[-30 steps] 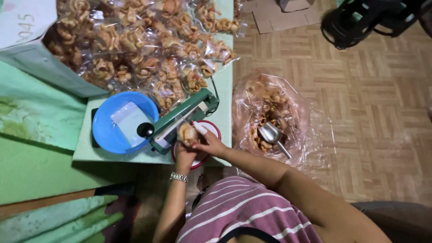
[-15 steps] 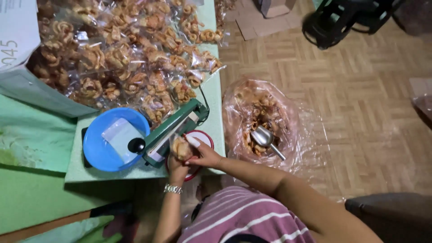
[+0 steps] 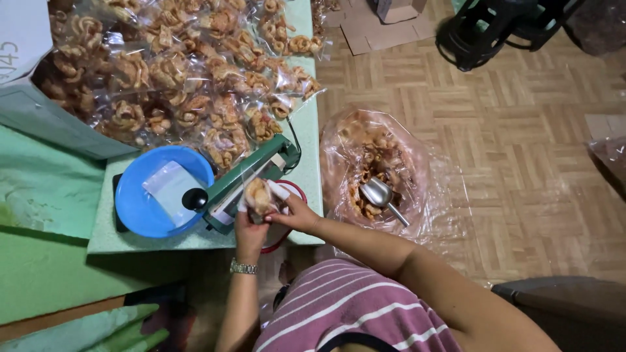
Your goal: Packaging snacks by scooping them into small plastic bags, weighing each bag on a digital scale, and sealing them with a manual heat sealer.
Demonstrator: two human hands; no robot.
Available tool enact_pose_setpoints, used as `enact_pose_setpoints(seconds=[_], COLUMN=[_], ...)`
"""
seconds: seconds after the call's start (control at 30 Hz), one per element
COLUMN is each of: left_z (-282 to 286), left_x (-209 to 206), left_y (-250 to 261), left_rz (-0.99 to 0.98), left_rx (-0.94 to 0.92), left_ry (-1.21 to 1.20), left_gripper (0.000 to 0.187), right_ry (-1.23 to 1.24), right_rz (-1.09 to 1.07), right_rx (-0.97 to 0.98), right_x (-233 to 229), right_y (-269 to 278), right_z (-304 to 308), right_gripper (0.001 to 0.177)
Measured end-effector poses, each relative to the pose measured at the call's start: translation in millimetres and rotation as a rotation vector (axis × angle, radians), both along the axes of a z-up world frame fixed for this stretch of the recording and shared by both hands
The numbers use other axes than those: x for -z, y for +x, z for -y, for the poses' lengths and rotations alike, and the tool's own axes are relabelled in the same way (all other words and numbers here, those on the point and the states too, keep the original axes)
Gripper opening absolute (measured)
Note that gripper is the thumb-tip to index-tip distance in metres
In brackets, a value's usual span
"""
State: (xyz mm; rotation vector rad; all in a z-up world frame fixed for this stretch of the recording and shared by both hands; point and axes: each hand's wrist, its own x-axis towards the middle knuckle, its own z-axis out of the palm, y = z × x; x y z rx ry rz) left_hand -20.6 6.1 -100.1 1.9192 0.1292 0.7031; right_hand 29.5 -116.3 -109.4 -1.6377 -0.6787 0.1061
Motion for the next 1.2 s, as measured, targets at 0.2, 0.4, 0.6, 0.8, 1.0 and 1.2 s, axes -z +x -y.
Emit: enact_pose_setpoints(seconds=[0.2, 0.4, 0.6, 0.8, 1.0, 1.2], left_z=[-6.0, -5.8, -0.7, -2.2, 0.3, 4.4], left_x=[-23.0, -15.0, -27.9, -38.3, -27.9, -18.1], left_y=[10.9, 9.5, 15.9, 19.2, 11.5, 13.8], left_rz=[0.149, 0.214, 0.196, 0.114, 0.045, -0.071], left_rx=[0.223, 0.307, 0.062, 0.008, -0.018, -0.099], left_ry=[-0.137, -0.669, -0.665, -0.496, -0.264, -0.012], left_gripper=[0.076, 0.067, 0.039, 0.025, 0.012, 0.012], right_ry=[0.058, 0.065, 0.266, 0.249, 0.088, -0.026], right_rz=[0.044, 0.071, -0.173, -0.141, -0.162, -0.147], right_rx=[0.011, -0.102, -0.089, -0.022, 0.064, 0.123], right_x=[10.4, -13.4, -27.7, -52.5, -66.2, -74.4], right_y=[16.2, 17.0, 22.7, 23.0, 13.7, 8.3], right_z=[5.6, 11.7, 5.5, -1.4, 2.4, 5.6], right_gripper=[0.087, 0.064, 0.045, 0.047, 0.043, 0.045])
